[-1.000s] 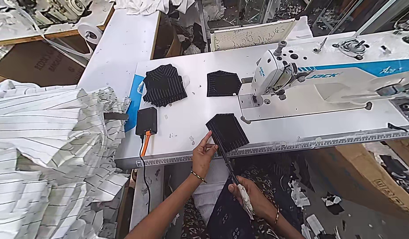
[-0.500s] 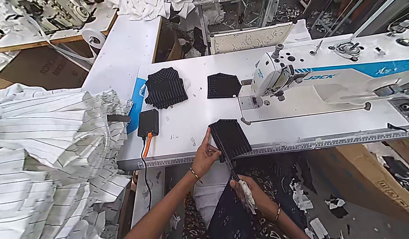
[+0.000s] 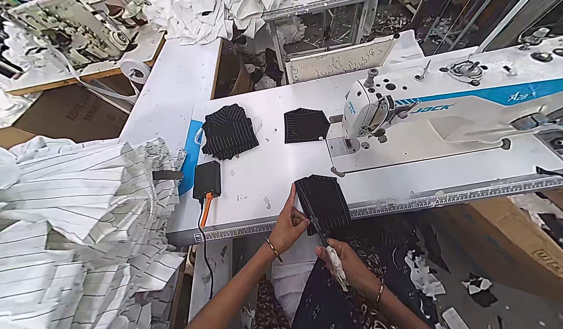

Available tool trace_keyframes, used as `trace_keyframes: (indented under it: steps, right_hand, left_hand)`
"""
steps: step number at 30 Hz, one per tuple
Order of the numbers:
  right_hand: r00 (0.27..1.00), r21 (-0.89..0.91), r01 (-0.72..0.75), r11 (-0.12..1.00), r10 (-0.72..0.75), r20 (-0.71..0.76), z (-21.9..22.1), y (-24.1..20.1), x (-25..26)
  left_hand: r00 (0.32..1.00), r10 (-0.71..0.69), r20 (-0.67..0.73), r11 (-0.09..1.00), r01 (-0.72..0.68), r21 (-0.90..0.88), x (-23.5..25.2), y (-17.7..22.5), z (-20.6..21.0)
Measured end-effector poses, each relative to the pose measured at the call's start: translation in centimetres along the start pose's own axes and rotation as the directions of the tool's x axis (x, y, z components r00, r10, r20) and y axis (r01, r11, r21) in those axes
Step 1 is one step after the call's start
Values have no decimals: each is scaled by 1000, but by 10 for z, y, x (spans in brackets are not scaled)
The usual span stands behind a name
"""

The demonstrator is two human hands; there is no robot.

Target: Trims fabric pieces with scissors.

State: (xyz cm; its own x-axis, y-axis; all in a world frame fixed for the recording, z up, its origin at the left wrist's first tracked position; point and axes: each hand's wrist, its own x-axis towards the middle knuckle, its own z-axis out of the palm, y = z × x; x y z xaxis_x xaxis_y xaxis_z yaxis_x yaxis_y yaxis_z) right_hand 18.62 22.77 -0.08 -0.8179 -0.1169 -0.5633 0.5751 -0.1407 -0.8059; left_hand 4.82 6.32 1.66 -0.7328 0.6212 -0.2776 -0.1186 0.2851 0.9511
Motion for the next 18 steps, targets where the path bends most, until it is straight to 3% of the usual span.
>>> trace_keyframes:
  steps: [9, 15, 18]
  right_hand:
    - [999, 137, 40, 990, -40, -4, 0, -7, 0]
    - [998, 99, 63, 993, -60, -33, -2, -13, 9]
    - [986, -5, 106, 994, -105, -129, -7, -7, 10]
  left_hand:
    - [999, 48, -8, 998, -48, 46, -1, 0, 2]
    - [996, 71, -45, 993, -67, 100, -8, 10, 5]
    - [999, -6, -52, 971, 18, 240, -12, 16, -3]
